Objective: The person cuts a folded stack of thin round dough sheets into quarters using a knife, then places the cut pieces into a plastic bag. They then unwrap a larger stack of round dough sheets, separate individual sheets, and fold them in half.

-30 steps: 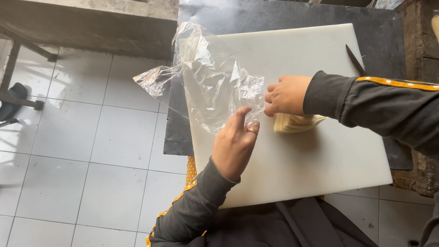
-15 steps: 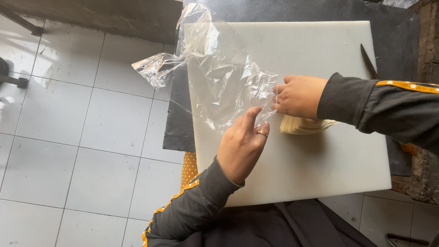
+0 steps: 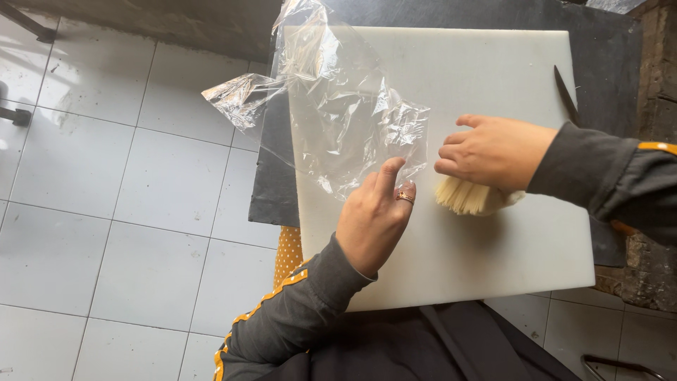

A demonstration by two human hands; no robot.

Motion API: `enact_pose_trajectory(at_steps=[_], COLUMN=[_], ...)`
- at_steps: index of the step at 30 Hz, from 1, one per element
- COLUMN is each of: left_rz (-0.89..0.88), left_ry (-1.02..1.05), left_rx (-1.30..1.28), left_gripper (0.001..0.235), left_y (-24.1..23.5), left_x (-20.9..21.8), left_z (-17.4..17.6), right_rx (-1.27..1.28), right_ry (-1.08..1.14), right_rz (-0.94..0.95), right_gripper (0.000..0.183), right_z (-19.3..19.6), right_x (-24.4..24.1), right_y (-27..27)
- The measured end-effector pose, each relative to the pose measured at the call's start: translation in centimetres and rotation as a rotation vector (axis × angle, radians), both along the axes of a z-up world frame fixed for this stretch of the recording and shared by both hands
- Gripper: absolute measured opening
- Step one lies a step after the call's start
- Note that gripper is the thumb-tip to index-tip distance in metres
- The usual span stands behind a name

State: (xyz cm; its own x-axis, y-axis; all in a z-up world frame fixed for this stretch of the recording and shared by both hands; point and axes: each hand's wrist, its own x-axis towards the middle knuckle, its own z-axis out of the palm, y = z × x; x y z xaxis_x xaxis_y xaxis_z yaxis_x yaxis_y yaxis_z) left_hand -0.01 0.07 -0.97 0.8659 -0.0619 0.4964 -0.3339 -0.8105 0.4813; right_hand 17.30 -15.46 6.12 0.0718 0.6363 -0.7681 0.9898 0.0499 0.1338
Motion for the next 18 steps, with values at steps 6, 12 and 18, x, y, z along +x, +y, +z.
enact_pose_trajectory(at_steps=[6,12,18], left_rz=[0.037,0.048,-0.110], left_ry=[-0.034,-0.091,0.059], left_rx=[0.054,0.048,-0.044], left_gripper=[0.008,0.015,0.039], left_y=[-0.2,-0.5,-0.6], left_x=[-0.2,-0.1,-0.4], left_z=[0.4,1.4,3.8], right_rx=[0.157,0.396,1.174], right_ry=[-0.021,0.099,1.286], right_rz=[-0.015,-0.646,-1.125], right_gripper=[0.041,0.055,0.066], right_z=[0.7,-1.6,-9.6], right_x=[-2.6,-4.9,-10.0], right_y=[-4.4,-14.3,-16.8])
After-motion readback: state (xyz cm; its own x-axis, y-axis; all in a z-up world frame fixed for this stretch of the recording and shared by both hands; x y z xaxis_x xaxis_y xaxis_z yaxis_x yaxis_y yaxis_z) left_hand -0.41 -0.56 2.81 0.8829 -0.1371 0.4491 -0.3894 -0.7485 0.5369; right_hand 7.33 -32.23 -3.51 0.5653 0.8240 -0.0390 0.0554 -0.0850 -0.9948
